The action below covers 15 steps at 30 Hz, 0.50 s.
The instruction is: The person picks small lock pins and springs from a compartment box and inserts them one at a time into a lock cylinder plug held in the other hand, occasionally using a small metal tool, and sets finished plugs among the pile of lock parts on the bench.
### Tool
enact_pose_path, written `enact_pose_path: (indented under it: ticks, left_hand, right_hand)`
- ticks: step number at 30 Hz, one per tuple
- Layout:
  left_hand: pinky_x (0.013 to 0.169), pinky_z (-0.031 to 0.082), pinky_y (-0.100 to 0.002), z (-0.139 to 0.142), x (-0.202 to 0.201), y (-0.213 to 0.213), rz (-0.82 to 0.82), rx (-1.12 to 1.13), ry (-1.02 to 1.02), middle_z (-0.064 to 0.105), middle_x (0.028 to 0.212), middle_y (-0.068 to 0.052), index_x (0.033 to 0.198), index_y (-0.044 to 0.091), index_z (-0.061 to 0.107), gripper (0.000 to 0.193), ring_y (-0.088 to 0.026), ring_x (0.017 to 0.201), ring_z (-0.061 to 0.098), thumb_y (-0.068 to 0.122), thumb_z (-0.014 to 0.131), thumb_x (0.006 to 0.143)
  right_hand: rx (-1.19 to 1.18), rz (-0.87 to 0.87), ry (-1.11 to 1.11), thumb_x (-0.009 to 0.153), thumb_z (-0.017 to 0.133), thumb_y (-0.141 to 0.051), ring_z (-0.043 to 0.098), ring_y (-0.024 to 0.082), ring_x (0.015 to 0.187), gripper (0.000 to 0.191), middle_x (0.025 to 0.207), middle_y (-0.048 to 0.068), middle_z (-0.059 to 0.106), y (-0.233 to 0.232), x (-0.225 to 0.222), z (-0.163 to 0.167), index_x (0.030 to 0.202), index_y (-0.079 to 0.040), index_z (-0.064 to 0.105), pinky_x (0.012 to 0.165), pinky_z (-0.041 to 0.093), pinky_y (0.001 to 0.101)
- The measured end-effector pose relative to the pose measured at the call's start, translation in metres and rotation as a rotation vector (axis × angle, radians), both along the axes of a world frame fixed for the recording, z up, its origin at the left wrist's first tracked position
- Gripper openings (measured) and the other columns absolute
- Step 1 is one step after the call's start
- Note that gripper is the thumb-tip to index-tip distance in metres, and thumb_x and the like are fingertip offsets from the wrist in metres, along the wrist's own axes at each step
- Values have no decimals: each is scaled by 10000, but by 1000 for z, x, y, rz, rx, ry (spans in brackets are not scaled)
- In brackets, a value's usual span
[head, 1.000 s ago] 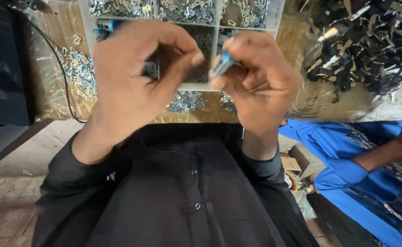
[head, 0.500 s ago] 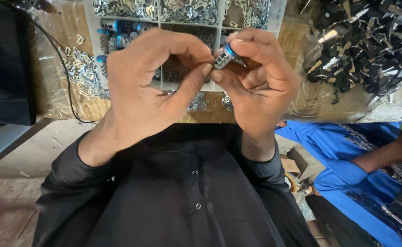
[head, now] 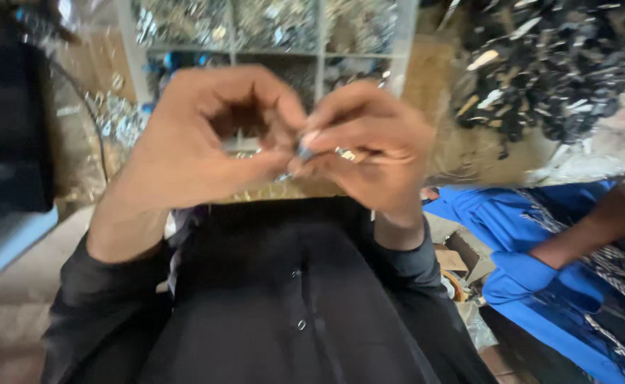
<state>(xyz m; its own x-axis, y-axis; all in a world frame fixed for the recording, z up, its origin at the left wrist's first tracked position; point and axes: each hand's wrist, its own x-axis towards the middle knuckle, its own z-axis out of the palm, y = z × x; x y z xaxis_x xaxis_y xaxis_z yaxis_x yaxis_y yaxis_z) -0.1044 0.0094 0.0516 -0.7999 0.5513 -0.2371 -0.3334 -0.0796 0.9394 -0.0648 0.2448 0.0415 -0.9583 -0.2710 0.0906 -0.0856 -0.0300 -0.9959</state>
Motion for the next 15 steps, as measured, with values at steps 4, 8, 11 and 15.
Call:
enact_pose_path:
  ticks: [4,8,11,15]
  left_hand:
    - [800,560,-280,41,-11,22,56,-338,409,675,1000,-102,1088,-12,634,297,-196,903,711,66,831,880]
    - [782,548,-387,79,-14,35,-7,-955,1096,710,1015,-79,1079,89,706,221,-284,893,702,105,819,890]
    - [806,560,-383,62,-26,51,-310,-824,1118,711,1060,-42,1097,122,700,248,-261,971,713,148,731,852]
    - [792,581,-398,58,-28,88,-693,-952,1270,708,1099,-33,1137,122,699,409,-254,1028,717,201,643,739]
  right_hand:
    - [-336,-53,-285,916,817,157,713,210,1089,368,1281,151,603,0,6,1,1232,15,693,936,673,321]
    - [-445,-144,-321,878,762,199,687,227,1134,464,1348,168,598,18,31,-2,1270,-18,642,1002,634,370]
    - [-529,-134,-326,945,737,201,675,225,1127,383,1340,165,608,39,62,2,1258,4,640,957,604,329]
    - [-588,-254,-434,901,746,167,679,253,1180,423,1345,165,600,64,113,0,1268,-7,629,1004,624,371]
